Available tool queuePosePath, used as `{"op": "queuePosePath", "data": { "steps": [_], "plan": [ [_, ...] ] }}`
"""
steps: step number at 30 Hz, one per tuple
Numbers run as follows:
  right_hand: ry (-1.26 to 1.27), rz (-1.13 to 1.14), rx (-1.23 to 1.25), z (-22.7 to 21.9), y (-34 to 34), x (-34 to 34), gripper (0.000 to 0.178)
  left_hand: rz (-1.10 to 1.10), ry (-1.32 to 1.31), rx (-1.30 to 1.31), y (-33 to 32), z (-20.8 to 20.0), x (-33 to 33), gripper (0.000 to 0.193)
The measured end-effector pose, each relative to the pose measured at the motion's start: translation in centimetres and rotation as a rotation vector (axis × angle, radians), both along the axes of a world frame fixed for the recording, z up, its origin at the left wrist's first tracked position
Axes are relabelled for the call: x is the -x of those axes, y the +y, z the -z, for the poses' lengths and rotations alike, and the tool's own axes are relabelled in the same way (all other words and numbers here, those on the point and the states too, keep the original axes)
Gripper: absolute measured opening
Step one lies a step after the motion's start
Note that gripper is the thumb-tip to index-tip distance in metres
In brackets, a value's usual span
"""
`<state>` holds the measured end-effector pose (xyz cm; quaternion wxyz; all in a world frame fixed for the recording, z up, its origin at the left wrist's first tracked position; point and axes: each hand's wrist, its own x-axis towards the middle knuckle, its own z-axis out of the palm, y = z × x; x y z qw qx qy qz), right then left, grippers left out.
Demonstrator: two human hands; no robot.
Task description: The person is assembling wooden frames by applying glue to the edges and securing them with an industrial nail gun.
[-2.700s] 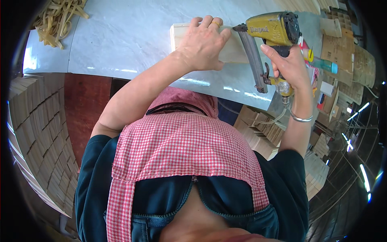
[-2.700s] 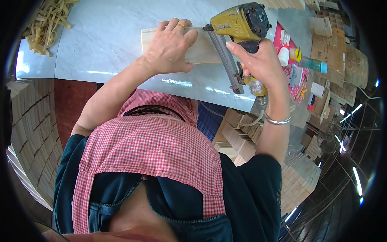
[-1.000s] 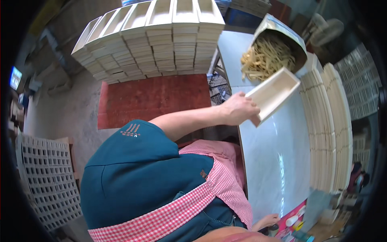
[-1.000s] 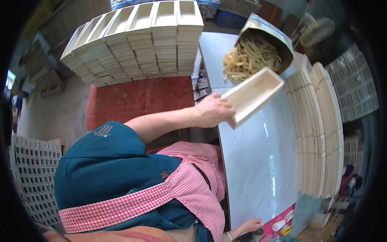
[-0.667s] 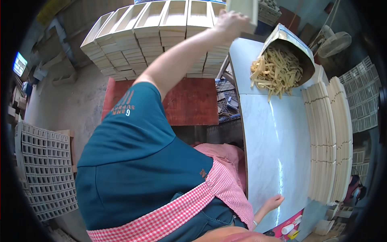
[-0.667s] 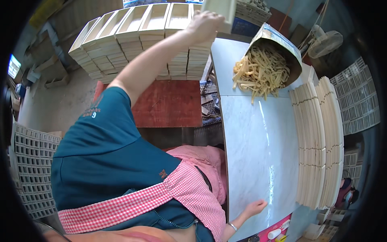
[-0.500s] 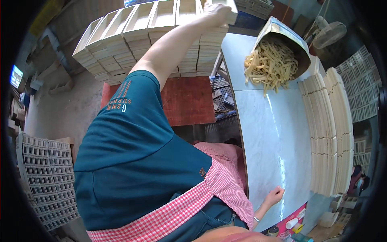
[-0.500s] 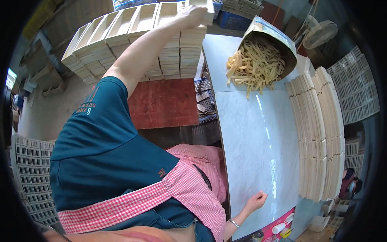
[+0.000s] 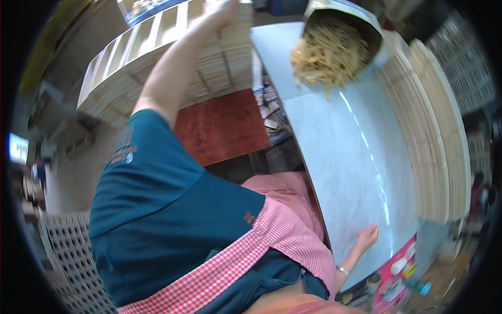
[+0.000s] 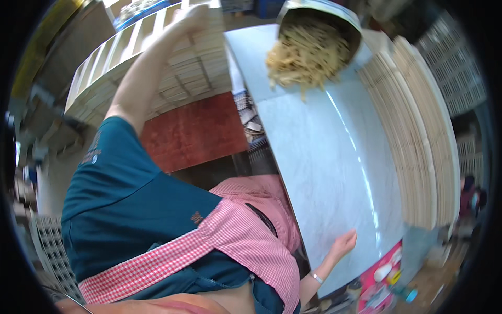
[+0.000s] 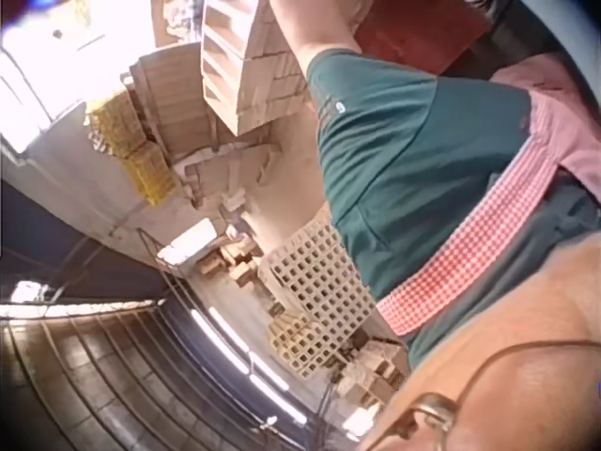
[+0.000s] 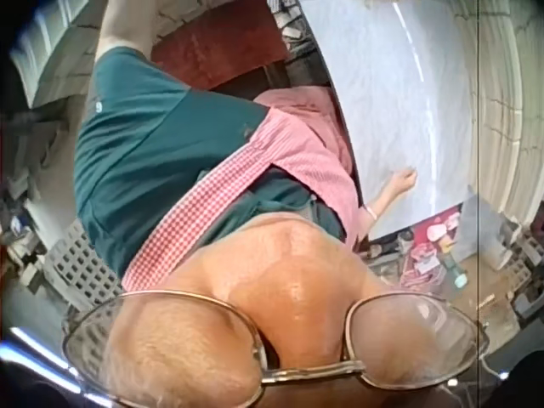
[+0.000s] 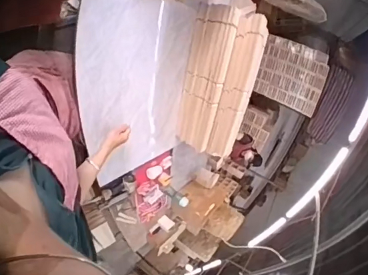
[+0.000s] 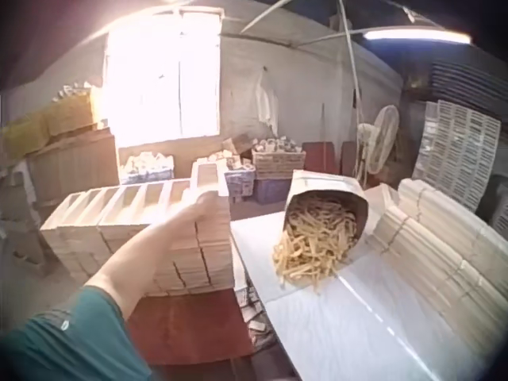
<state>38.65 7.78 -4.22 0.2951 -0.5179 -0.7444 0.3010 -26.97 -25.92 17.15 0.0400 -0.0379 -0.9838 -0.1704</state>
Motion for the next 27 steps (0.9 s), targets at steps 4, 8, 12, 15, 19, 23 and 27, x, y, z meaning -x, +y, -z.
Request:
{"op": "queuePosePath", "data": {
  "steps": [4, 8, 12, 15, 19, 23, 27],
  "plan": [
    [0.107, -0.139, 0.085, 2.2, 2.1, 0.2, 0.027, 0.204, -0.064, -0.342, -2.5, 0.5, 0.3, 0.046],
    [0.117, -0.034, -0.031, -2.1, 1.4, 2.6, 0.025, 0.246, 0.885, 0.298, -2.8, 3.3, -0.9, 0.064],
    [0.110, 0.057, -0.162, -4.3, 3.9, 1.0, 0.033, 0.706, 0.588, -0.254, 6.1, 9.6, -13.4, 0.048],
    [-0.065, 0.103, -0.188, -5.4, 7.7, -0.5, 0.037, 0.888, 0.348, -0.312, 10.4, 16.5, -22.1, 0.047],
    [-0.118, 0.256, -0.363, -6.3, 15.8, -3.3, 0.038, 1.103, 0.271, -0.340, 14.8, 20.1, -30.7, 0.044],
    [-0.032, 0.399, -0.338, -7.6, 24.9, -6.4, 0.042, 1.154, 0.286, -0.353, 16.1, 22.2, -32.9, 0.043],
    [-0.179, 0.514, -0.244, -10.9, 31.7, -9.2, 0.043, 1.166, 0.290, -0.351, 16.5, 22.6, -33.2, 0.040]
  ]
}}
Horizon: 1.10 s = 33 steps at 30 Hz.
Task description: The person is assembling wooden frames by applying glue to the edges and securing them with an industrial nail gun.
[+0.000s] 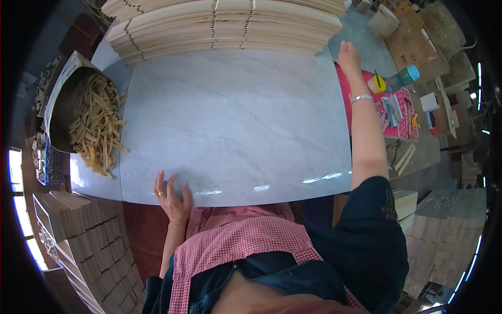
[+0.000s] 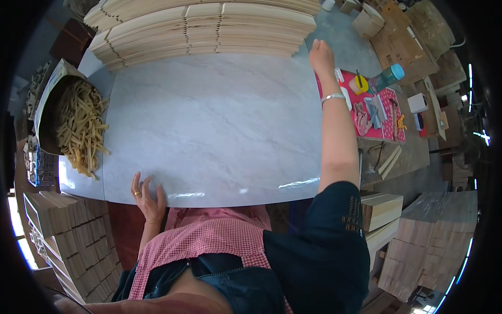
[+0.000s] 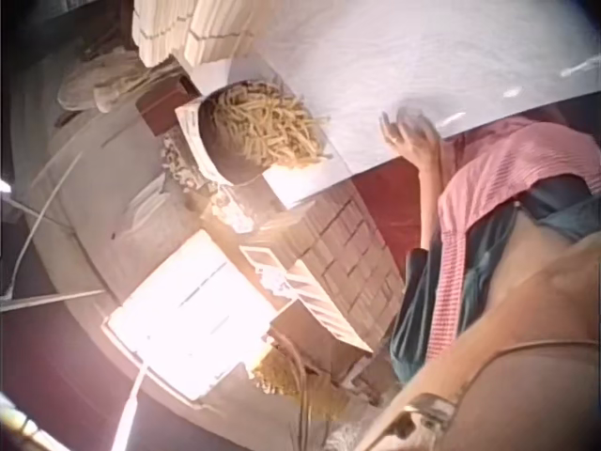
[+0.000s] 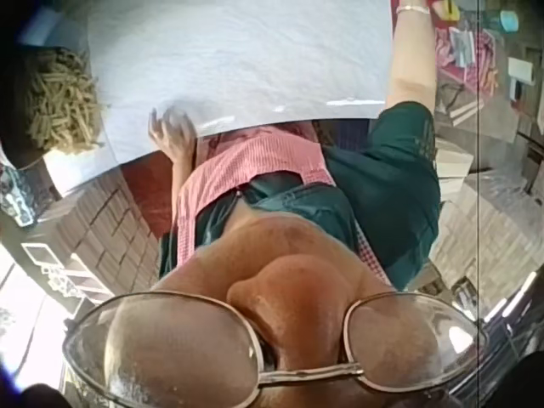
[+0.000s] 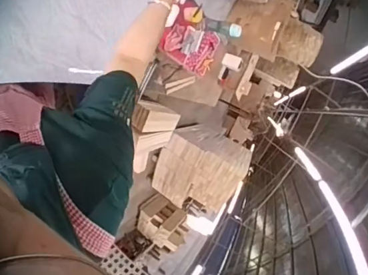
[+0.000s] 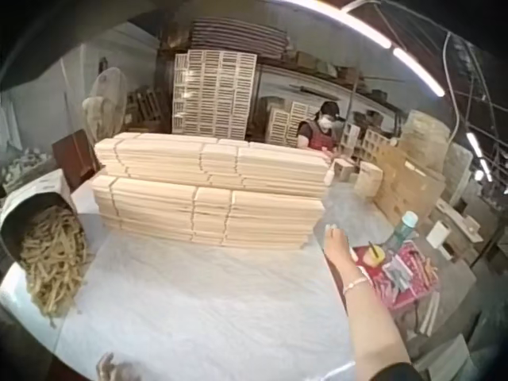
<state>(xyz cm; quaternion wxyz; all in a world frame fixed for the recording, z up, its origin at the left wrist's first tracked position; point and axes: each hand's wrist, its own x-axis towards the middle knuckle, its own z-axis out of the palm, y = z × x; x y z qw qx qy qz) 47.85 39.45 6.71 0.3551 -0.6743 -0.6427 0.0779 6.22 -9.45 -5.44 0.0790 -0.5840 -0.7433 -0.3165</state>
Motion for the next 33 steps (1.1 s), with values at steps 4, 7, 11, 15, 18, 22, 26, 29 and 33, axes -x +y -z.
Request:
{"op": "queuePosePath", "data": {
  "steps": [4, 7, 11, 15, 18, 22, 26, 29, 33],
  "plan": [
    [0.027, 0.115, 0.127, -2.6, 3.6, -0.2, 0.046, -0.009, 0.012, 0.009, 0.0, -0.4, 0.0, 0.039],
    [0.363, 0.142, 0.227, -4.6, 4.8, 0.2, 0.053, -0.004, 0.031, 0.005, 0.1, -0.5, -0.1, 0.038],
    [0.257, 0.088, 0.228, -6.0, 6.0, 1.6, 0.051, 0.005, 0.047, 0.020, 0.1, -0.4, 0.1, 0.038],
    [0.133, 0.087, 0.258, -6.2, 7.4, 2.0, 0.049, 0.012, 0.056, 0.016, 0.1, -0.2, 0.1, 0.039],
    [0.049, 0.095, 0.284, -6.5, 8.0, 2.0, 0.048, 0.007, 0.064, 0.006, 0.1, -0.2, 0.2, 0.040],
    [0.141, 0.070, 0.262, -6.3, 8.4, 1.1, 0.043, 0.009, 0.038, 0.002, 0.1, -0.5, 0.1, 0.043],
    [0.146, 0.065, 0.254, -6.9, 9.2, 0.7, 0.042, -0.005, 0.016, 0.001, 0.0, -0.5, -0.1, 0.043],
    [0.160, 0.081, 0.237, -7.6, 9.4, 1.0, 0.042, -0.012, 0.002, -0.012, 0.0, -0.3, -0.1, 0.044],
    [0.194, 0.135, 0.203, -8.2, 9.3, 1.3, 0.042, -0.018, -0.020, -0.039, 0.1, -0.4, -0.2, 0.045]
  ]
}}
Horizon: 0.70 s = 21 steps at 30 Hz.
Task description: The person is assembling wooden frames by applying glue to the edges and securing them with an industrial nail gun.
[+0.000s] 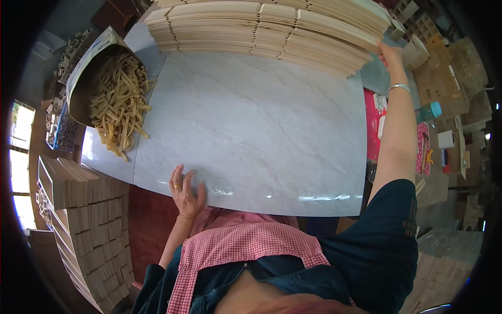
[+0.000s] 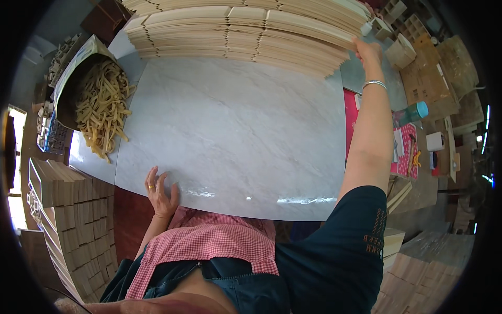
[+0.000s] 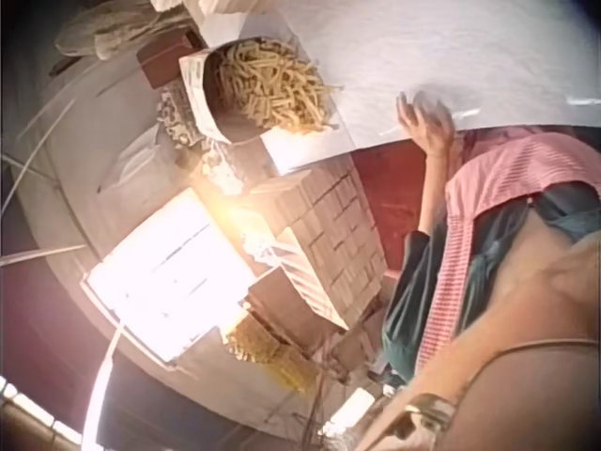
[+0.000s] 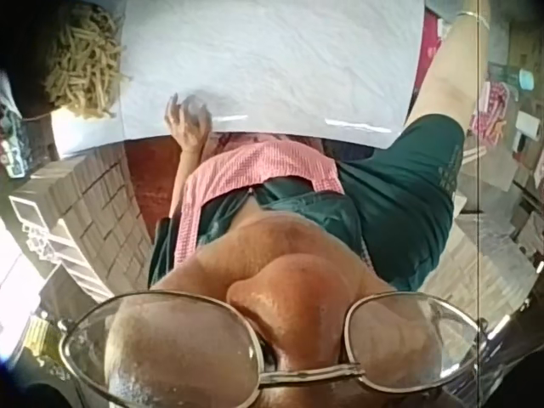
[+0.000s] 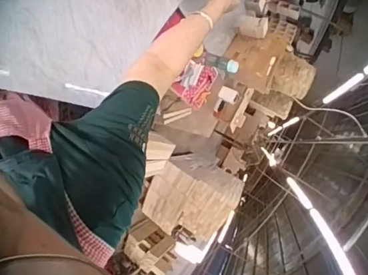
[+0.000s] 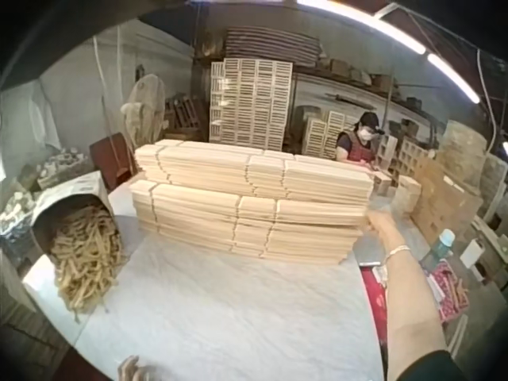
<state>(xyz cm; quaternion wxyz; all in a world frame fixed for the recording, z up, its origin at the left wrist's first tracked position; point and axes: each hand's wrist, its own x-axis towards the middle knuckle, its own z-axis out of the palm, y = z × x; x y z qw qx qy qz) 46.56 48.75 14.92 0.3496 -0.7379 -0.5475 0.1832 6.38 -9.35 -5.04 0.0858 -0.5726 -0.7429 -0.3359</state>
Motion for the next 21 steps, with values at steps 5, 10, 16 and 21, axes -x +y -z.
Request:
{"op": "queuePosePath", "data": {
  "steps": [5, 10, 16, 21],
  "plan": [
    [0.221, 0.027, -0.034, 0.4, -0.8, -0.4, 0.045, -0.050, -0.029, 0.037, 2.4, -2.1, -0.2, 0.048],
    [0.287, 0.031, -0.035, 0.2, -4.0, 1.9, 0.049, 0.040, -0.499, -0.071, 15.0, -7.4, 4.4, 0.049],
    [0.126, -0.117, 0.088, 3.3, 1.0, -1.8, 0.054, 0.245, -0.736, -0.169, 23.1, -9.9, 1.7, 0.049],
    [0.063, -0.114, 0.086, 2.6, -0.4, -0.3, 0.062, 0.275, -0.679, -0.015, 18.1, -6.1, 0.1, 0.052]
  ]
}}
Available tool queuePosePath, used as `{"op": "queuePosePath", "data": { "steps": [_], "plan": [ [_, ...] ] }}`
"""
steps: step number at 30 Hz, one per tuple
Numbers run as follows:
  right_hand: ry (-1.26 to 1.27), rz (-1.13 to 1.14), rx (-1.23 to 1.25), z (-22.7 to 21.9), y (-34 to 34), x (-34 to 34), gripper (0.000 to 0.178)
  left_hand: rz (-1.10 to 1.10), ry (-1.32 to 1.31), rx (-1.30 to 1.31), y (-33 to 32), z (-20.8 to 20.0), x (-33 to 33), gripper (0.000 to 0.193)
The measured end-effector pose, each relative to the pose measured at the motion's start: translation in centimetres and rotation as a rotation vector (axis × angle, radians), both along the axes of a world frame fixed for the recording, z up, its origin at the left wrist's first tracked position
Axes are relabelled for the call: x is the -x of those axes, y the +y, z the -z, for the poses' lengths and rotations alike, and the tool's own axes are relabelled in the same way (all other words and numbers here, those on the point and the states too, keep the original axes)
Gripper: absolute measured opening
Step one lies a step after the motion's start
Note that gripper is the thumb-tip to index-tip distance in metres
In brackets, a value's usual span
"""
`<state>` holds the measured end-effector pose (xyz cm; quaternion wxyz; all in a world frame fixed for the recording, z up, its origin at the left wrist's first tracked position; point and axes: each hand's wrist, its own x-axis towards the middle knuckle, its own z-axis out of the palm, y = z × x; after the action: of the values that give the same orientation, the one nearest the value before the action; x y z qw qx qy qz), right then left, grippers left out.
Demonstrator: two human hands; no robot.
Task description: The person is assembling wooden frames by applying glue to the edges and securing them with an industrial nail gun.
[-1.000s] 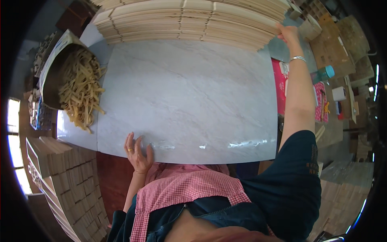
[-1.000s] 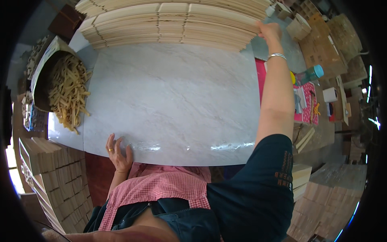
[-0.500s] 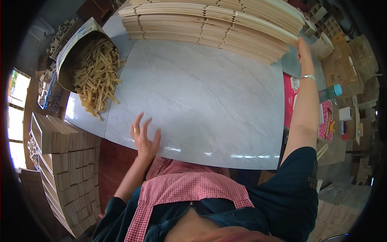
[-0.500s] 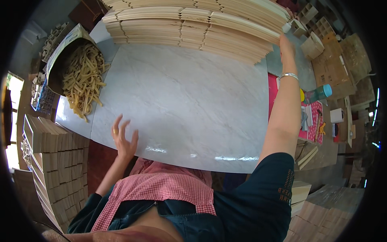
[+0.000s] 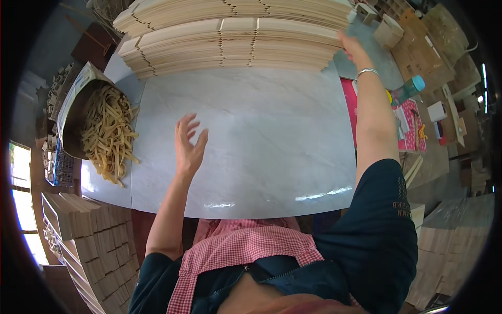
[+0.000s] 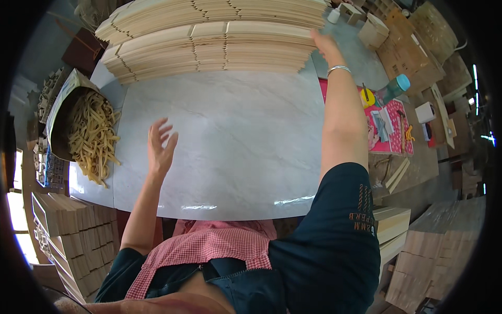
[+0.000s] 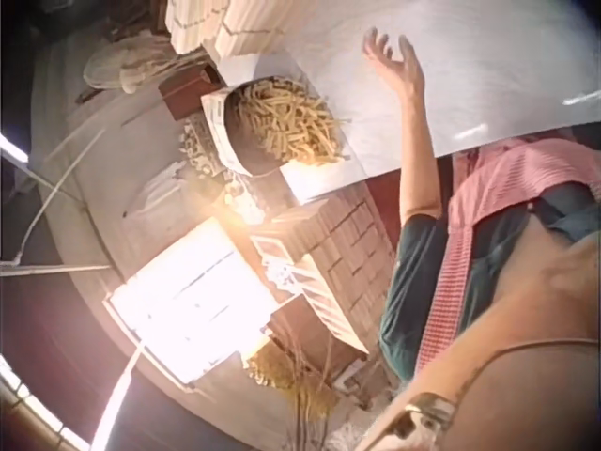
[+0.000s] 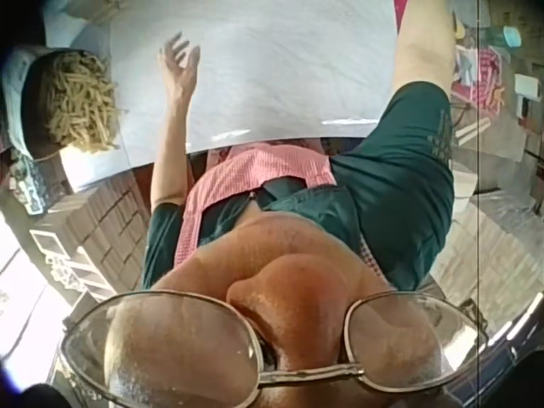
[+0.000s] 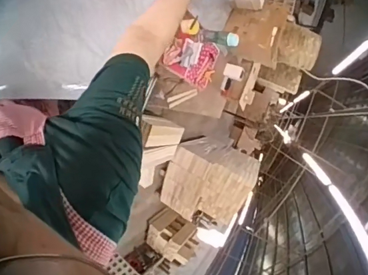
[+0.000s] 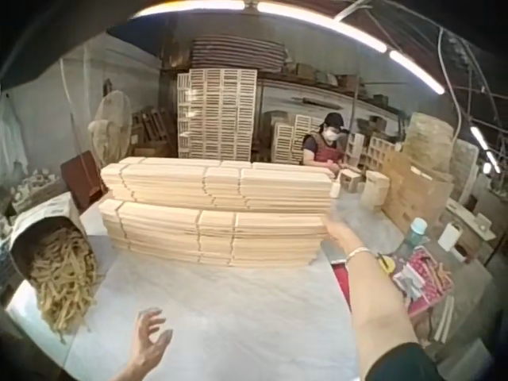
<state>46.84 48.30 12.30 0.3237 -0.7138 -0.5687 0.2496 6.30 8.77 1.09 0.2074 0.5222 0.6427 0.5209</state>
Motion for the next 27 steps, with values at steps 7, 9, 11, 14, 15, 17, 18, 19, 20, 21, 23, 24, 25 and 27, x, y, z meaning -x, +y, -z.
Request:
{"op": "queuePosePath", "data": {
  "steps": [7, 9, 11, 14, 15, 17, 18, 19, 20, 21, 23, 24, 25, 27],
  "plan": [
    [0.034, -0.057, 0.050, 0.7, 2.5, -0.7, 0.059, -0.082, -0.121, 0.145, -0.1, 1.2, 2.5, 0.051],
    [0.050, -0.064, 0.043, 0.8, 2.6, 1.9, 0.054, -0.025, -0.303, 0.156, 3.7, 0.1, 3.4, 0.053],
    [0.133, -0.103, -0.007, 0.5, 0.4, 1.3, 0.055, 0.026, -0.746, 0.096, 7.7, -1.7, 5.2, 0.063],
    [0.251, -0.077, -0.084, -0.2, -3.2, -1.0, 0.057, -0.011, -1.208, 0.067, 15.4, -6.0, 7.3, 0.063],
    [0.289, -0.061, -0.107, 0.1, -5.5, -1.3, 0.057, -0.049, -1.330, 0.028, 17.4, -7.1, 7.8, 0.055],
    [0.365, 0.005, -0.148, 0.5, -10.7, -1.9, 0.058, -0.061, -1.339, 0.018, 19.6, -10.7, 7.1, 0.055],
    [0.391, 0.056, -0.146, 0.6, -11.7, -1.5, 0.059, -0.074, -1.356, 0.036, 20.6, -10.7, 6.9, 0.057],
    [0.399, 0.047, -0.152, 1.0, -13.3, -1.6, 0.061, -0.069, -1.360, 0.063, 20.2, -10.0, 7.2, 0.057],
    [0.407, 0.042, -0.155, 1.5, -15.4, -1.3, 0.064, -0.035, -1.361, 0.067, 19.0, -9.1, 8.5, 0.055],
    [0.391, 0.100, -0.141, 2.2, -17.6, -1.9, 0.064, 0.021, -1.366, 0.097, 18.4, -7.9, 9.2, 0.053],
    [0.379, 0.106, -0.242, 3.6, -20.0, -2.1, 0.051, 0.137, -1.382, 0.140, 17.5, -5.8, 10.4, 0.049],
    [0.361, 0.079, -0.213, 4.9, -20.8, -3.3, 0.051, 0.169, -1.394, 0.163, 15.6, -4.4, 9.9, 0.046],
    [0.346, 0.063, -0.186, 6.6, -21.6, -5.0, 0.052, 0.212, -1.403, 0.191, 13.1, -3.2, 8.2, 0.044],
    [0.259, 0.120, -0.087, 8.5, -24.3, -7.9, 0.056, 0.170, -1.386, 0.280, 8.6, -2.5, 2.7, 0.044]
  ]
}}
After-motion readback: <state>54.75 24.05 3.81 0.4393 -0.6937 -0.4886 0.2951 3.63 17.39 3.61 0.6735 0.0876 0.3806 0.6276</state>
